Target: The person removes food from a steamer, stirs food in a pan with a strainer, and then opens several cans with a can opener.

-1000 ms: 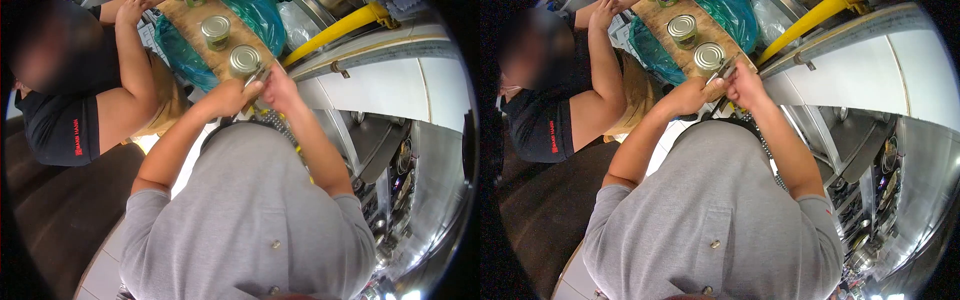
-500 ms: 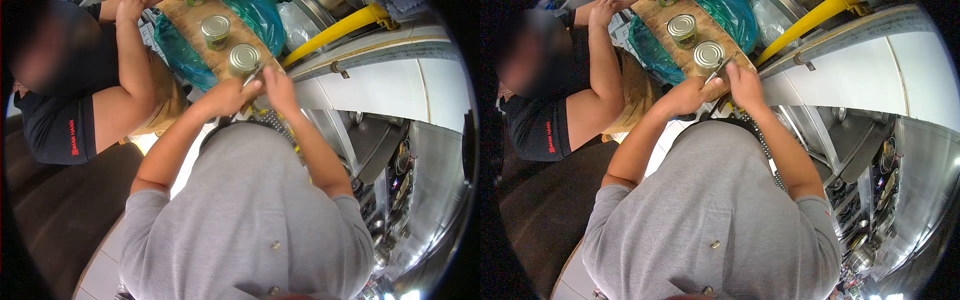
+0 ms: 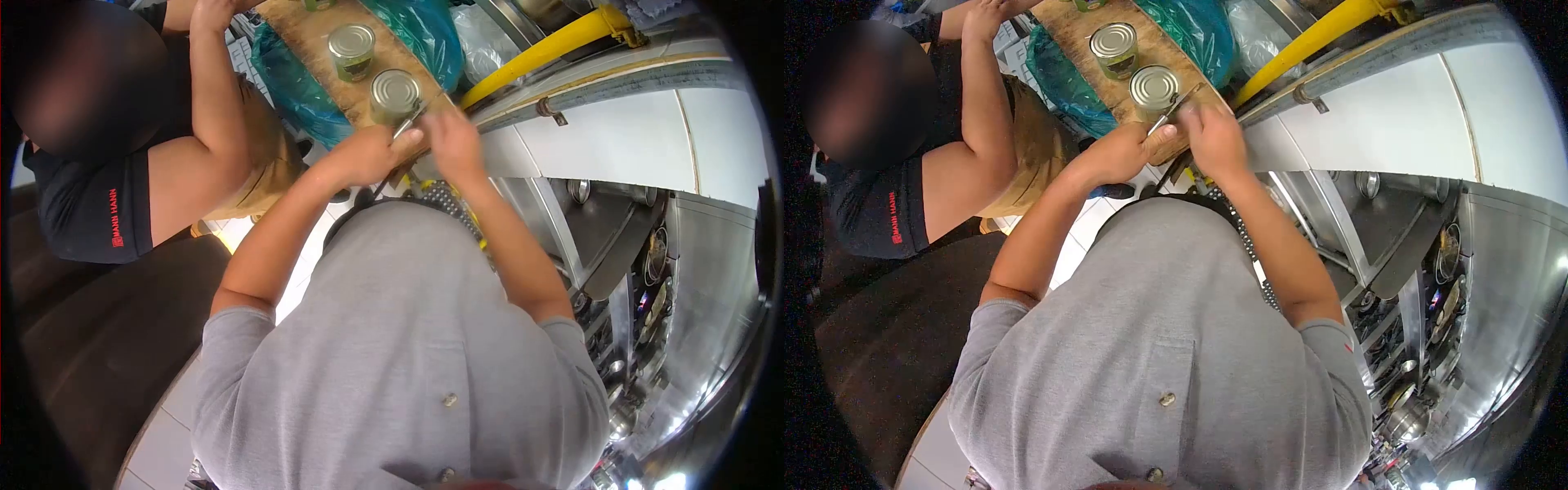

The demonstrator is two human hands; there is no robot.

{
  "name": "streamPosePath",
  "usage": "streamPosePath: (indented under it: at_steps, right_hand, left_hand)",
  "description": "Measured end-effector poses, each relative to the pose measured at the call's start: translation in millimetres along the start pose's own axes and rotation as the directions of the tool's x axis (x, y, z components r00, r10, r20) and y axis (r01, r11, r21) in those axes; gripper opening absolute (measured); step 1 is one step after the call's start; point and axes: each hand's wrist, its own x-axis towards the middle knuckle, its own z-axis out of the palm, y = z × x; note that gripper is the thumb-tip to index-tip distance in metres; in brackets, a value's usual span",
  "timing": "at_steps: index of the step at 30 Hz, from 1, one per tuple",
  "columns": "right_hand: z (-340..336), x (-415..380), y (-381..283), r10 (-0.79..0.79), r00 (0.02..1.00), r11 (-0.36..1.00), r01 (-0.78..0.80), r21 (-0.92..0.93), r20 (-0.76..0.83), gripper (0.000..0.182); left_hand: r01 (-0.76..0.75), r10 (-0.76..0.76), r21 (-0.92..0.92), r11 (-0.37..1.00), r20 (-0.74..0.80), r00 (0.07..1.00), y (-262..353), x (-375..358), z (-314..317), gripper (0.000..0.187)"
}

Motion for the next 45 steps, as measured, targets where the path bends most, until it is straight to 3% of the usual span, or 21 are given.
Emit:
streamPosePath:
  at_steps: [1,2,4,5,6,8,9,10,12,13,15,17,20,24,28,30,35,39,40,42,45]
  right_hand:
    - [0.3,1.0,3.8,0.171,0.984,0.964,-0.179,0.197,0.058,0.048]
    - [-9.4,-1.0,5.5,0.172,0.983,0.963,-0.18,0.201,0.057,0.048]
    - [-38.9,10.3,-7.7,0.334,0.803,0.606,-0.584,0.54,0.494,0.054]
    - [-38.6,-12.1,-25.4,0.373,0.852,0.722,-0.515,0.461,0.367,0.055]
    - [-44.0,-25.3,-20.0,0.38,0.849,0.72,-0.521,0.458,0.368,0.055]
    - [-57.1,-36.6,-17.9,0.339,0.872,0.835,-0.452,0.314,0.353,0.061]
    - [-60.4,-45.0,-16.9,0.358,0.863,0.808,-0.478,0.344,0.357,0.064]
    - [-61.9,-49.1,-10.8,0.358,0.862,0.811,-0.478,0.338,0.36,0.064]
    - [-68.3,-52.2,18.3,0.333,0.877,0.848,-0.44,0.297,0.347,0.066]
    - [-74.5,-51.8,34.5,0.336,0.858,0.824,-0.467,0.32,0.389,0.059]
    - [-70.0,-57.9,51.5,0.361,0.87,0.841,-0.459,0.287,0.335,0.054]
    - [-58.8,-70.1,48.7,0.4,0.891,0.882,-0.438,0.175,0.214,0.042]
    - [-56.3,-75.0,51.3,0.315,0.922,0.939,-0.338,0.071,0.224,0.041]
    - [-48.6,-71.7,43.3,0.329,0.917,0.928,-0.358,0.103,0.224,0.039]
    - [-39.9,-65.7,53.8,0.282,0.94,0.957,-0.261,-0.126,0.193,0.041]
    - [-29.9,-69.0,52.6,0.281,0.949,0.959,-0.271,-0.088,0.142,0.046]
    - [-21.2,-64.7,63.5,0.208,0.97,0.963,-0.181,-0.198,0.125,0.051]
    - [-30.8,-72.5,92.0,0.178,0.971,0.969,-0.145,-0.2,0.158,0.048]
    - [-35.1,-76.6,97.4,0.199,0.963,0.952,-0.146,-0.268,0.181,0.047]
    - [-45.1,-80.3,107.6,0.196,0.957,0.934,-0.115,-0.337,0.215,0.045]
    - [-65.2,-96.7,124.4,0.173,0.936,0.816,0.038,-0.576,0.307,0.037]
  left_hand:
    - [0.014,-0.014,-0.009,1.0,0.022,1.0,8.3,-4.5,-3.0,0.073]
    - [0.028,-0.027,-0.018,0.999,0.043,0.999,13.1,-7.8,-4.6,0.074]
    - [0.033,-0.035,-0.031,0.999,-0.04,0.999,11.9,0.7,-14.9,0.068]
    - [0.059,-0.063,-0.055,0.997,-0.082,0.995,6.3,-3.6,-9.5,0.062]
    - [0.063,-0.068,-0.06,0.996,-0.079,0.995,-1.1,-6.2,-4.0,0.062]
    - [-0.163,0.192,0.129,0.978,-0.263,0.945,-15.9,-1.8,2.6,0.049]
    - [-0.09,0.163,0.248,0.965,-0.293,0.942,-19.9,-1.0,7.5,0.041]
    - [-0.088,0.162,0.246,0.965,-0.299,0.94,-14.3,-2.3,6.9,0.041]
    - [0.119,-0.033,0.282,0.952,-0.293,0.956,3.9,-8.2,7.0,0.039]
    - [0.117,-0.03,0.285,0.951,-0.293,0.956,6.9,-9.6,11.7,0.039]
    - [0.077,-0.05,0.083,0.994,-0.291,0.956,7.5,-12.2,21.8,0.038]
    - [0.001,0.029,0.092,0.996,-0.318,0.948,3.0,-9.4,28.9,0.038]
    - [-0.093,0.119,0.089,0.992,-0.348,0.93,1.9,-1.5,39.3,0.037]
    - [-0.022,0.069,0.178,0.984,-0.263,0.962,1.3,21.8,34.1,0.039]
    - [0.1,0.054,0.426,0.899,-0.336,0.94,-25.8,27.5,39.2,0.038]
    - [0.008,0.245,0.443,0.897,-0.512,0.823,-41.8,17.6,52.2,0.032]
    - [-0.068,0.302,0.388,0.919,-0.585,0.753,-38.0,-19.6,62.8,0.026]
    - [-0.176,0.238,0.169,0.97,-0.496,0.835,-34.0,-45.9,83.0,0.021]
    - [-0.174,0.24,0.176,0.969,-0.499,0.833,-34.8,-52.5,89.5,0.021]
    - [-0.226,0.26,0.141,0.964,-0.324,0.91,-34.0,-63.2,102.3,0.021]
    - [-0.177,0.215,0.153,0.972,-0.28,0.936,-25.2,-68.9,126.6,0.022]
